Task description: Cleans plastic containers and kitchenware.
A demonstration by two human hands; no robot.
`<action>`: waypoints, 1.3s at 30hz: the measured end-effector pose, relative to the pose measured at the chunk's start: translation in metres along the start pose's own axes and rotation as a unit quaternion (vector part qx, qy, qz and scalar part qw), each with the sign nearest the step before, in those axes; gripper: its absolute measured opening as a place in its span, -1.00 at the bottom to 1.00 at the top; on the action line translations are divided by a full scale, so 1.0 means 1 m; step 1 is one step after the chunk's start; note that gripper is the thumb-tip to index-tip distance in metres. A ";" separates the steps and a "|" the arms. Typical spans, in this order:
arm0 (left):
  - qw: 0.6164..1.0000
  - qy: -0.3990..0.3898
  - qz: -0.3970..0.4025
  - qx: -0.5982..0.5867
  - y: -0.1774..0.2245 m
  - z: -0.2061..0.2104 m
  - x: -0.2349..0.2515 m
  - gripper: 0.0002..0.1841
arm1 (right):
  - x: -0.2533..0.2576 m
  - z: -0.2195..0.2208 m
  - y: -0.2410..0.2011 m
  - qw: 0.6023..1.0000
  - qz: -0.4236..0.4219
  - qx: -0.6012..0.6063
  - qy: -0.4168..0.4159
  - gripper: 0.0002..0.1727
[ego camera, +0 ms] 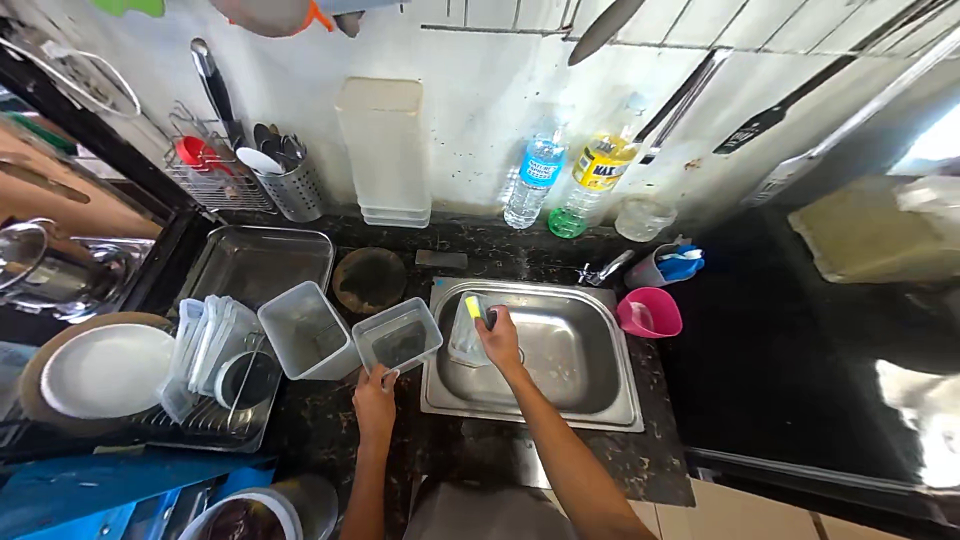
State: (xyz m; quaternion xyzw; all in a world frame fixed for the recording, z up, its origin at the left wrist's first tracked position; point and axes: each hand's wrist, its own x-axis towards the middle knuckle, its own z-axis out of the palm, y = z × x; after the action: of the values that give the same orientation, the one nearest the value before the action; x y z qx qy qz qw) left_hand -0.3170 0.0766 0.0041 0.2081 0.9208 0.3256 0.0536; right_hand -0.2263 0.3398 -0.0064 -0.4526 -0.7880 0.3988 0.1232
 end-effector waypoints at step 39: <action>0.922 -0.158 0.319 0.149 0.196 0.010 -0.095 -0.72 | -0.013 -0.119 0.120 0.801 0.090 0.559 -0.197 -0.47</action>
State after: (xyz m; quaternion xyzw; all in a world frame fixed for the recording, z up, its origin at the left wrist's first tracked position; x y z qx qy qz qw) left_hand -0.1605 0.1800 0.1144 0.5454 0.8229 0.1473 0.0601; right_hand -0.0788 0.4234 -0.0154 -0.2863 -0.3917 0.8596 0.1605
